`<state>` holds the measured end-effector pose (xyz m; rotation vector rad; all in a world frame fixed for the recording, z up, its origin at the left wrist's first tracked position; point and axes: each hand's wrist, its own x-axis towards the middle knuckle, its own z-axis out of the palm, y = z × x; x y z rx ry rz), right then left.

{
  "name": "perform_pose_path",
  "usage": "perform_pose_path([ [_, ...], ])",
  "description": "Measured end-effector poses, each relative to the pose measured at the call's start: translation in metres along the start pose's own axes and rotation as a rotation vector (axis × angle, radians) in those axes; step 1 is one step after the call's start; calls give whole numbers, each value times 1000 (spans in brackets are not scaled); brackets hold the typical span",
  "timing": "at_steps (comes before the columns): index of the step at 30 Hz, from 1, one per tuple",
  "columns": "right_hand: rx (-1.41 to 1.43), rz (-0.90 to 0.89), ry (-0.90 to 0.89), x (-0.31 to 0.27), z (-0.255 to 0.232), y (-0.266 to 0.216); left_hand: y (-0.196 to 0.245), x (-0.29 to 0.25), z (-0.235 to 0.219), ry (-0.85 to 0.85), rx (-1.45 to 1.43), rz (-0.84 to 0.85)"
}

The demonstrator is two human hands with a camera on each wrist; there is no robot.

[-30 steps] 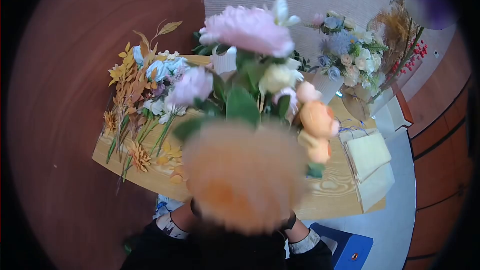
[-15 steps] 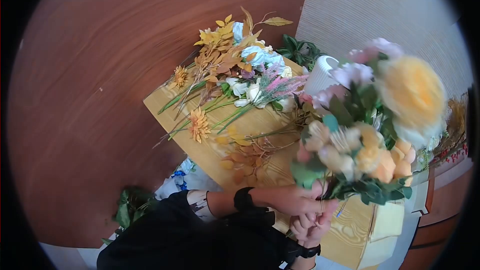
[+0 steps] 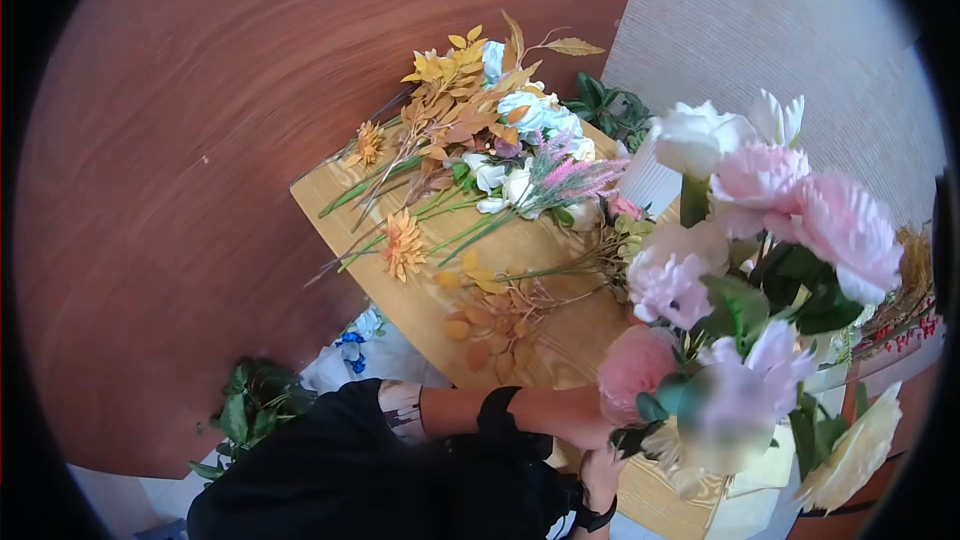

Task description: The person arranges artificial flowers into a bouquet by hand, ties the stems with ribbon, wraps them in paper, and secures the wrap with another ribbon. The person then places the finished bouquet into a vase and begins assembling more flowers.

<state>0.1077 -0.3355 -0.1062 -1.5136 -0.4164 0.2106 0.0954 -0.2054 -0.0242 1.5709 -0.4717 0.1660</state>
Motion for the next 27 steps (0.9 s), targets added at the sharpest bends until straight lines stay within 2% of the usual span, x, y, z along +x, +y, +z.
perform_pose_path([
  [4, -174, -67, 39, -15, 3, -22, -2, 7, 8, 38, -40, -110],
  [9, -96, -155, 64, 1, -3, -4, -2, 8, 10, 98, -76, -232],
  [13, -22, -229, 104, 6, -10, 14, 7, -10, -23, -16, 43, 531],
  [15, 16, -263, 143, 19, -27, 23, 30, -32, -57, -37, 286, -88],
  [17, 55, -299, 192, 20, -44, 35, 43, -32, -95, 215, 441, -310],
  [18, 74, -317, 215, 22, -51, 41, 24, -48, -121, 369, 517, -167],
  [19, 93, -336, 236, 19, -55, 46, 25, -55, -145, 512, 696, -291],
  [20, 41, -387, 359, 20, -32, 22, 20, -67, -166, 632, 797, -392],
  [21, 111, -321, 356, 21, -21, 1, 13, -80, -184, 754, 897, -492],
  [22, 181, -254, 352, 22, -14, -15, 5, -94, -200, 748, 1151, -369],
  [24, 211, -199, 387, 25, -12, -20, -2, -102, -207, 737, 1153, -379],
  [26, 277, -196, 379, 26, -18, -12, -7, -104, -198, 640, 879, -742],
  [27, 277, -195, 382, 25, -19, -10, -17, -104, -191, 582, 973, -630],
])
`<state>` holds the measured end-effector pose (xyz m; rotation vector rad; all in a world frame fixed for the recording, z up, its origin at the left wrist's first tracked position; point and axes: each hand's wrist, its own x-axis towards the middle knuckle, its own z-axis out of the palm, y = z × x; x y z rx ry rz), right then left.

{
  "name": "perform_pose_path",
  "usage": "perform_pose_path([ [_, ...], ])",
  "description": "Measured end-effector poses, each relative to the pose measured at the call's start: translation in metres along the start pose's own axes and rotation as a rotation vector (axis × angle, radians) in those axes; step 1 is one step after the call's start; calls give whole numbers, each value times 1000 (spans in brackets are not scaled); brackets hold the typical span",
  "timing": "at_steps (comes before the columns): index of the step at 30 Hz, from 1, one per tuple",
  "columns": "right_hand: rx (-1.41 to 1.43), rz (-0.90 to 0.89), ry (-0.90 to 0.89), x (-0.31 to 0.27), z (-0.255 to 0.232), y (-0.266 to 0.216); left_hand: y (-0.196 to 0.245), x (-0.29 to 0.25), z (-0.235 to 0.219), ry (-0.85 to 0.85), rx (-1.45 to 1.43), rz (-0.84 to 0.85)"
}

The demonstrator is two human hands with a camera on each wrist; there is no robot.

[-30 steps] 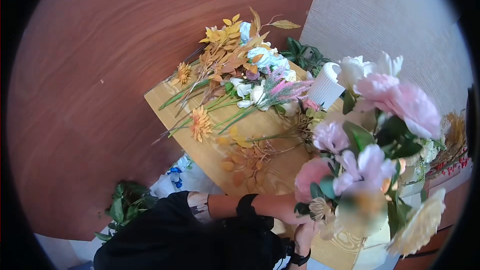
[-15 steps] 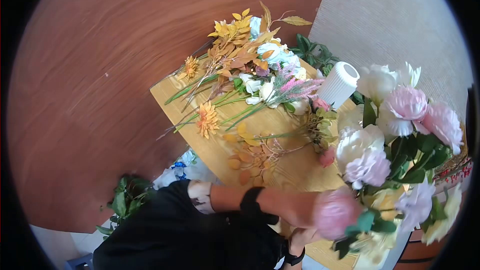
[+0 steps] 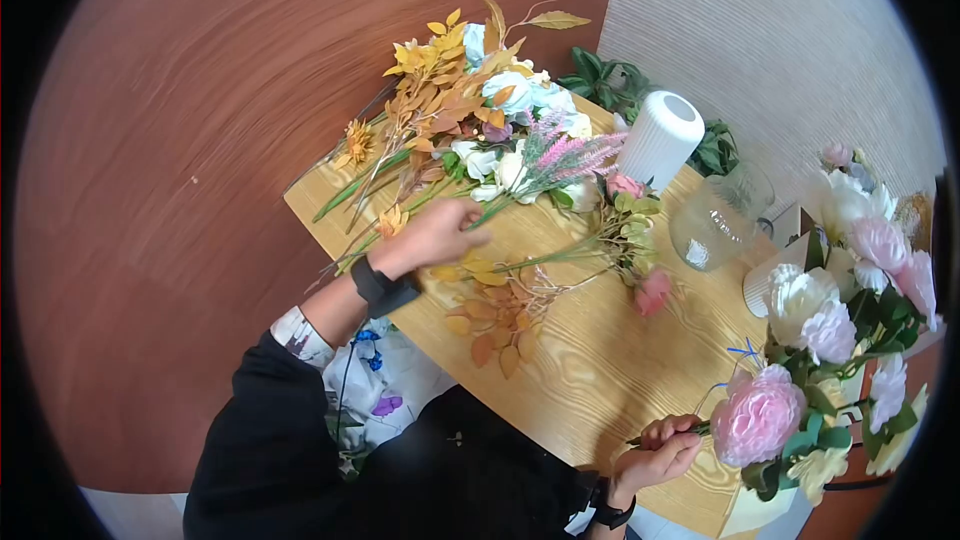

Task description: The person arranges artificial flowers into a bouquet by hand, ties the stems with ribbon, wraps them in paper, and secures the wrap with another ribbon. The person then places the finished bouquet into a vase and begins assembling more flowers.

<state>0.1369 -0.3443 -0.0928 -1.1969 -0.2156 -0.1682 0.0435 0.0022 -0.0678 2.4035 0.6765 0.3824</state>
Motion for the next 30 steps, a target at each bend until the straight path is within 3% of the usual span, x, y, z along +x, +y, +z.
perform_pose_path([
  [3, 4, -29, -9, -1, -2, 1, 13, -2, 22, -6, -39, 139],
  [4, 1, -34, 6, -1, -2, 1, 9, 1, 39, 131, -198, 208],
  [8, 13, -30, 19, 1, -9, 1, 44, -7, 49, 310, -249, 315],
  [10, 24, -16, 8, 1, -11, 2, 39, -4, 55, -20, -178, 373],
  [13, 24, -10, 29, 3, -14, 2, 25, 7, 41, -39, -82, 453],
  [17, 3, -25, 87, 1, -12, 1, 2, 21, 3, 243, 231, 131],
  [18, 5, -25, 87, 1, -13, 2, -10, 23, 0, 244, 233, 131],
  [20, 30, -40, 70, 1, -14, 4, -35, 29, 1, 192, 449, -49],
  [23, 26, -36, 70, 2, -11, 3, -43, 27, 11, 237, 610, 8],
  [27, 12, -49, 51, 1, -13, 2, -40, 34, 0, 260, 465, 60],
  [29, 0, -34, 71, 0, -14, 1, -21, 33, -16, 246, 120, -116],
  [30, -1, -31, 70, 1, -16, 3, -17, 32, -23, 231, 87, -106],
])
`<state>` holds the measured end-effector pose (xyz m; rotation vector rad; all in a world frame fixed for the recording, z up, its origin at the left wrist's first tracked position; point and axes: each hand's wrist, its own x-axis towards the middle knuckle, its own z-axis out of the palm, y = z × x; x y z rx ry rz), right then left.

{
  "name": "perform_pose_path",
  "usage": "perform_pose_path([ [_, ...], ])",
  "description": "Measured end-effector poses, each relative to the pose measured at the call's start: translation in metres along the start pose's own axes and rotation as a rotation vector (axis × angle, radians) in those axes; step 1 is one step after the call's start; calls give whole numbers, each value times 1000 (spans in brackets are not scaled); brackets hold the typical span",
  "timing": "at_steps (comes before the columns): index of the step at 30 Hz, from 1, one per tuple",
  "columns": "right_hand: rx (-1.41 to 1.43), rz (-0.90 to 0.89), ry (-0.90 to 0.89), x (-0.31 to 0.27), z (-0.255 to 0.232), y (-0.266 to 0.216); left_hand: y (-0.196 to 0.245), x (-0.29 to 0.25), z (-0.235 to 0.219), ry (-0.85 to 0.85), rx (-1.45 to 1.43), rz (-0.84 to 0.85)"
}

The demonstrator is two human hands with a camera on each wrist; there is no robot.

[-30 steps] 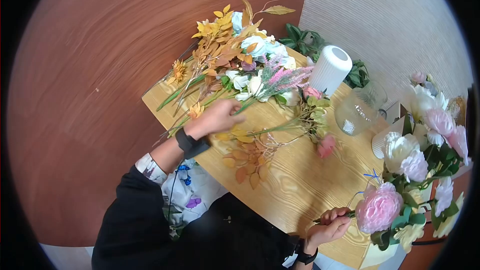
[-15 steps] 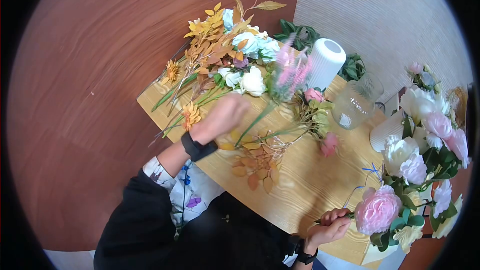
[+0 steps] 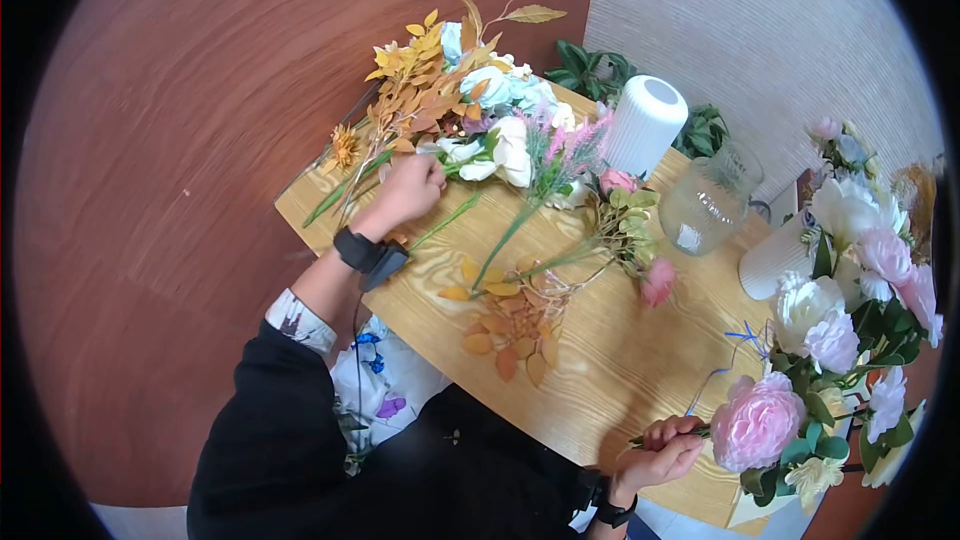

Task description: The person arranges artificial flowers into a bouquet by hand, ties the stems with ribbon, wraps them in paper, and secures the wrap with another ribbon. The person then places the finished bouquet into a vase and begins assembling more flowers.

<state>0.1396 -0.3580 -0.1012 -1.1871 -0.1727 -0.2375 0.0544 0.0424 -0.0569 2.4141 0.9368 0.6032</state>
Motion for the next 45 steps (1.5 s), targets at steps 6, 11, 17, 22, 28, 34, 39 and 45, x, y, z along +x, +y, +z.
perform_pose_path([
  [6, 16, 2, -6, 3, 1, -1, 11, -3, -39, -99, -481, -78],
  [11, 30, -2, -32, 1, 3, -1, 4, 1, -53, -36, -871, -24],
  [17, 14, 0, -17, -1, 4, -1, 54, -21, -88, 67, -770, -54],
  [22, 7, 9, 15, -1, 2, 0, 9, 9, -77, 31, -975, -71],
  [28, 14, 13, 5, -4, 3, 0, 29, 25, -62, 82, -1044, 87],
  [34, -22, -1, 79, -2, 3, -4, 56, 40, -55, 61, -1153, 290],
  [39, -53, -13, 39, -1, 0, -6, 72, 32, -83, 134, -1272, 312],
  [45, -29, 12, -12, 1, -8, 1, 68, 37, -114, 101, -1270, 383],
])
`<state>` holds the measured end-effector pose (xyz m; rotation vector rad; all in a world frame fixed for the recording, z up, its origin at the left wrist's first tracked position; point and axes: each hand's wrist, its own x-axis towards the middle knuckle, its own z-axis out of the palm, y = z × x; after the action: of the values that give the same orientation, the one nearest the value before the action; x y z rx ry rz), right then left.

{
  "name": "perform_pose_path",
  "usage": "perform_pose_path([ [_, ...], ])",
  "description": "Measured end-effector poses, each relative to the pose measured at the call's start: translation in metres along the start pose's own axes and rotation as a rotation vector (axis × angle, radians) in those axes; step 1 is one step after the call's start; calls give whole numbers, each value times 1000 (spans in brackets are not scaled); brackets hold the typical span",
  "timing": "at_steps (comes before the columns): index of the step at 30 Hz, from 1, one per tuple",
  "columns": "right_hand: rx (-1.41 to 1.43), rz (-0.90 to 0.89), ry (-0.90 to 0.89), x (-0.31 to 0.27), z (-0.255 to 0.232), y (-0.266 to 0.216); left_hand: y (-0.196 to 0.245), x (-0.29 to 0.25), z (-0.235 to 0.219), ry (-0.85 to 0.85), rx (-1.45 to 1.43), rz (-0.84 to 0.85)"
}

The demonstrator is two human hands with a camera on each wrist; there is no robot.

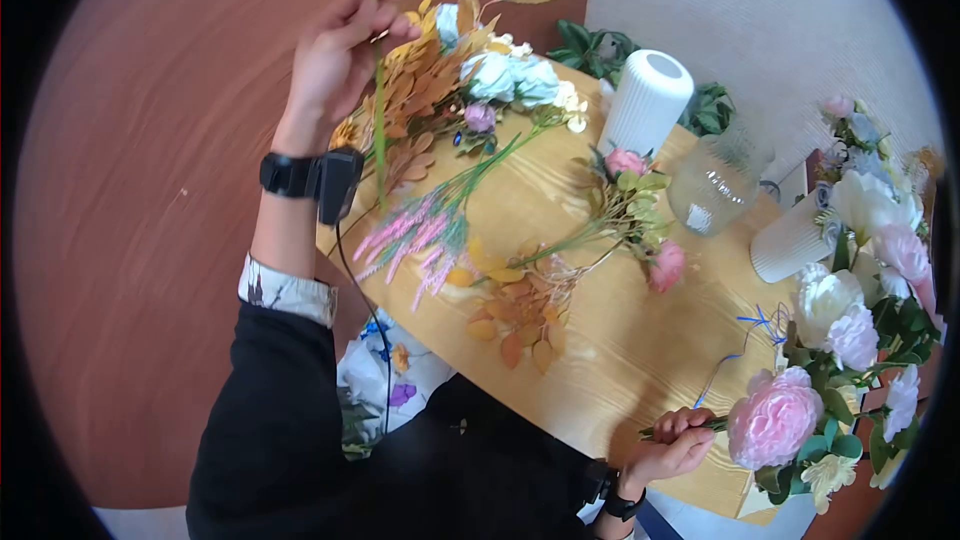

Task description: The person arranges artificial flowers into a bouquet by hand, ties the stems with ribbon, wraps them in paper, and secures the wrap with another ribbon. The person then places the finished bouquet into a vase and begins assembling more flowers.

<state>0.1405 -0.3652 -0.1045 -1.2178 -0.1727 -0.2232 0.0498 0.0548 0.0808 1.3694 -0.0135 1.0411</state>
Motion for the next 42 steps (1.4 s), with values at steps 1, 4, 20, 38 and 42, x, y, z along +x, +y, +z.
perform_pose_path([
  [1, 30, -8, 23, 0, 1, 1, -2, 2, -2, 28, 101, -60],
  [4, 53, -14, 6, -1, 0, 0, -31, 11, -27, 27, 370, -170],
  [20, -75, 13, -23, -12, 7, 0, -3, -133, -112, 693, 732, 334],
  [38, -209, 12, -182, -38, 48, -11, -192, -556, -215, 555, 475, -1285],
  [42, -141, 46, -250, -39, 59, -17, -217, -605, -189, 277, 269, -1726],
])
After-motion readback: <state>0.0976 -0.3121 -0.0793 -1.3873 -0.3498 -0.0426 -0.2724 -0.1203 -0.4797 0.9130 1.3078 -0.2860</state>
